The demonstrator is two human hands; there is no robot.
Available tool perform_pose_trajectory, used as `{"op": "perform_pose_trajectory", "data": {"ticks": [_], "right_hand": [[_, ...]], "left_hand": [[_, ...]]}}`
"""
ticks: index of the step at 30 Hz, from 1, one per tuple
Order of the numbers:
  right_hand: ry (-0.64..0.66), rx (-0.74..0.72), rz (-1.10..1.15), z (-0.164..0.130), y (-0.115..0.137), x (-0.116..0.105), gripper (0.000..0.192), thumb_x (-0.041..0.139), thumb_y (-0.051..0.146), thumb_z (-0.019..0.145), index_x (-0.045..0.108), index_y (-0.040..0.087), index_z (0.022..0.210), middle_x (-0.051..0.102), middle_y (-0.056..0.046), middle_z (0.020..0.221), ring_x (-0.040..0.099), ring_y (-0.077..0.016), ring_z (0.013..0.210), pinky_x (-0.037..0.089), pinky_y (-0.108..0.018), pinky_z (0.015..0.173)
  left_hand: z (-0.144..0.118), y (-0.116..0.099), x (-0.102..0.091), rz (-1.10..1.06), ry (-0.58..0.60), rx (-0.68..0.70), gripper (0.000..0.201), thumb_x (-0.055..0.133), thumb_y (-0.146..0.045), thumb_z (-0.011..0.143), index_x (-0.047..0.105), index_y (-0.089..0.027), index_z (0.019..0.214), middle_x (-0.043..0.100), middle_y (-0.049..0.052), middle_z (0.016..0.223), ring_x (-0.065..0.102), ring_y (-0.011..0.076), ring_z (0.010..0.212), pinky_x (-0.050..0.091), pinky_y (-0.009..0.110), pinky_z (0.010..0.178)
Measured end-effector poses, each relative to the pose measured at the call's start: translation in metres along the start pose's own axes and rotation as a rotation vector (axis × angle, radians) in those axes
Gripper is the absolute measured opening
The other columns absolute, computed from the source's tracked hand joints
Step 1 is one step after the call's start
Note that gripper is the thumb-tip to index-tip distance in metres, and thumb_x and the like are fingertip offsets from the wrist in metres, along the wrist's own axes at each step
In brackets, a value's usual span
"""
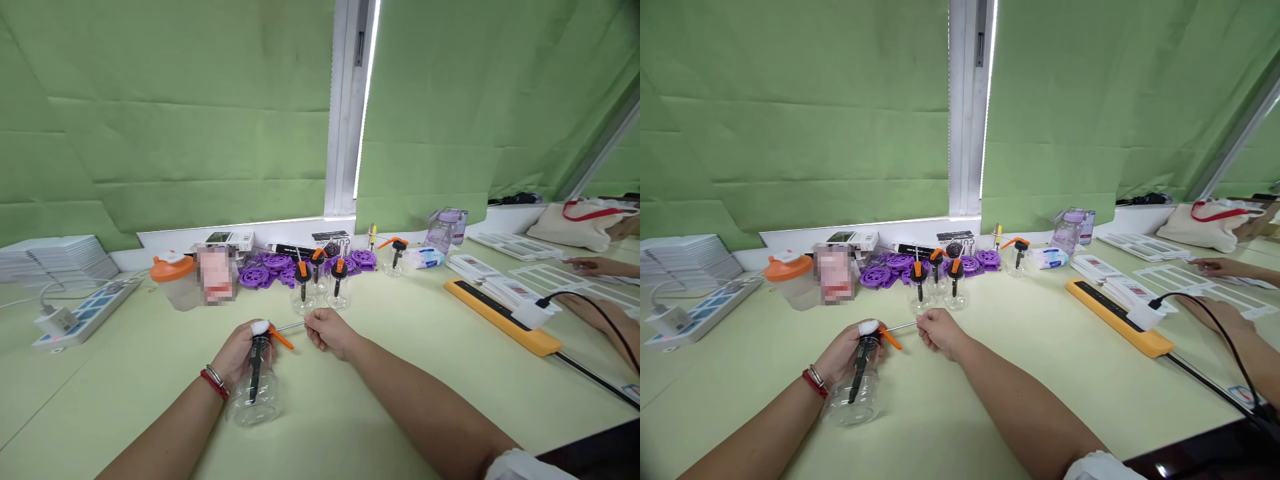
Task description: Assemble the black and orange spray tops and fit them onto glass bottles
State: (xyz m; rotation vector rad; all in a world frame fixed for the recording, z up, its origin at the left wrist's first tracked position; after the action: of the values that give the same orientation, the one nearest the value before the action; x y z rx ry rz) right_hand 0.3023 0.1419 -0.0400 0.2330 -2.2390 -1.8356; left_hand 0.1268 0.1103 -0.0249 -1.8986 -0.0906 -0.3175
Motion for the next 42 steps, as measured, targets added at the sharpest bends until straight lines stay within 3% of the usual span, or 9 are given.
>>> {"op": "perform_pose_trajectory", "data": {"ticks": [5, 10, 15, 20, 24, 32, 36, 39, 42], "right_hand": [[0.023, -0.029, 0.02, -0.001, 0.004, -0.001, 0.023, 0.065, 0.036, 0.073, 0.052, 0.016, 0.073, 0.054, 0.004, 0.054, 0.046, -0.0066, 0.041, 0.035, -0.019, 0.036], [-0.006, -0.017, -0.042, 0.0, 0.0, -0.001, 0.031, 0.057, 0.044, 0.078, 0.047, 0.017, 0.065, 0.052, 0.004, 0.051, 0.039, -0.0052, 0.034, 0.024, -0.018, 0.031], [-0.043, -0.126, -0.126, 0.002, 0.003, -0.006, 0.021, 0.057, 0.036, 0.076, 0.047, 0.018, 0.073, 0.051, 0.005, 0.055, 0.044, -0.0068, 0.043, 0.036, -0.02, 0.04], [-0.109, -0.219, -0.389, 0.003, 0.009, -0.015, 0.005, 0.056, 0.022, 0.075, 0.055, 0.017, 0.074, 0.051, 0.003, 0.059, 0.046, -0.0094, 0.051, 0.036, -0.023, 0.049], [-0.08, -0.292, -0.653, -0.002, 0.015, -0.004, 0.006, 0.064, 0.015, 0.067, 0.061, 0.018, 0.063, 0.058, -0.001, 0.067, 0.049, -0.0132, 0.063, 0.034, -0.026, 0.059], [-0.082, -0.347, -0.897, -0.006, 0.019, 0.009, 0.006, 0.066, 0.021, 0.069, 0.063, 0.017, 0.067, 0.059, -0.003, 0.077, 0.049, -0.0142, 0.069, 0.031, -0.026, 0.061], [-0.096, -0.316, -0.813, -0.004, 0.017, -0.003, 0.019, 0.07, 0.032, 0.067, 0.063, 0.017, 0.077, 0.059, -0.002, 0.075, 0.05, -0.0125, 0.064, 0.034, -0.023, 0.056], [-0.14, -0.27, -0.629, -0.01, 0.021, -0.014, 0.029, 0.06, 0.045, 0.076, 0.06, 0.016, 0.071, 0.058, -0.001, 0.065, 0.047, -0.0104, 0.054, 0.034, -0.022, 0.05], [0.078, -0.101, -0.389, -0.025, 0.018, -0.003, 0.053, 0.04, 0.064, 0.081, 0.058, 0.015, 0.072, 0.06, -0.004, 0.064, 0.049, -0.0098, 0.044, 0.034, -0.022, 0.043]], "left_hand": [[0.001, 0.0, -0.001, 0.013, 0.0, 0.007, 0.021, 0.06, -0.033, 0.074, 0.058, -0.014, 0.081, 0.061, 0.003, 0.055, 0.057, 0.016, 0.043, 0.04, 0.022, 0.036], [0.001, -0.001, -0.001, 0.004, 0.02, 0.031, 0.019, 0.061, -0.032, 0.074, 0.058, -0.013, 0.08, 0.06, 0.003, 0.056, 0.058, 0.0161, 0.045, 0.042, 0.023, 0.038], [0.002, 0.0, -0.003, -0.033, -0.012, 0.008, 0.018, 0.061, -0.03, 0.074, 0.058, -0.014, 0.081, 0.06, 0.002, 0.057, 0.059, 0.0161, 0.045, 0.044, 0.024, 0.039], [0.002, -0.001, -0.008, -0.171, -0.061, -0.033, 0.013, 0.055, -0.026, 0.077, 0.058, -0.014, 0.08, 0.061, 0.004, 0.059, 0.06, 0.0155, 0.048, 0.046, 0.023, 0.041], [0.003, -0.008, -0.019, -0.306, -0.153, 0.028, 0.013, 0.051, -0.026, 0.08, 0.057, -0.014, 0.078, 0.061, 0.005, 0.059, 0.06, 0.0163, 0.049, 0.045, 0.023, 0.04], [0.001, -0.014, -0.021, -0.406, -0.172, 0.1, 0.013, 0.049, -0.024, 0.081, 0.057, -0.015, 0.077, 0.06, 0.004, 0.059, 0.06, 0.0167, 0.051, 0.049, 0.026, 0.046], [-0.002, -0.019, -0.024, -0.403, -0.197, 0.152, 0.012, 0.05, -0.024, 0.079, 0.057, -0.015, 0.077, 0.06, 0.003, 0.059, 0.06, 0.017, 0.052, 0.05, 0.027, 0.049], [-0.007, -0.026, -0.029, -0.426, -0.256, 0.21, 0.01, 0.05, -0.023, 0.079, 0.058, -0.016, 0.079, 0.06, 0.002, 0.06, 0.061, 0.0169, 0.054, 0.052, 0.029, 0.052], [-0.013, -0.032, -0.029, -0.48, -0.316, 0.267, 0.01, 0.05, -0.023, 0.08, 0.057, -0.016, 0.08, 0.062, 0.001, 0.064, 0.063, 0.0162, 0.06, 0.055, 0.029, 0.06]]}}
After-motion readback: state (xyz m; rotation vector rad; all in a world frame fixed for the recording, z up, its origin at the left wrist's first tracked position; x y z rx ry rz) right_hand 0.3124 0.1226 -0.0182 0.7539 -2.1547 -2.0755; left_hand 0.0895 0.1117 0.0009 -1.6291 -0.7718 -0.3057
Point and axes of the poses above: each hand's wrist, its own z-axis towards the middle knuckle, its own x-axis out of the palm, y = z × x, the point moved 6 cm from there along z, towards the middle knuckle
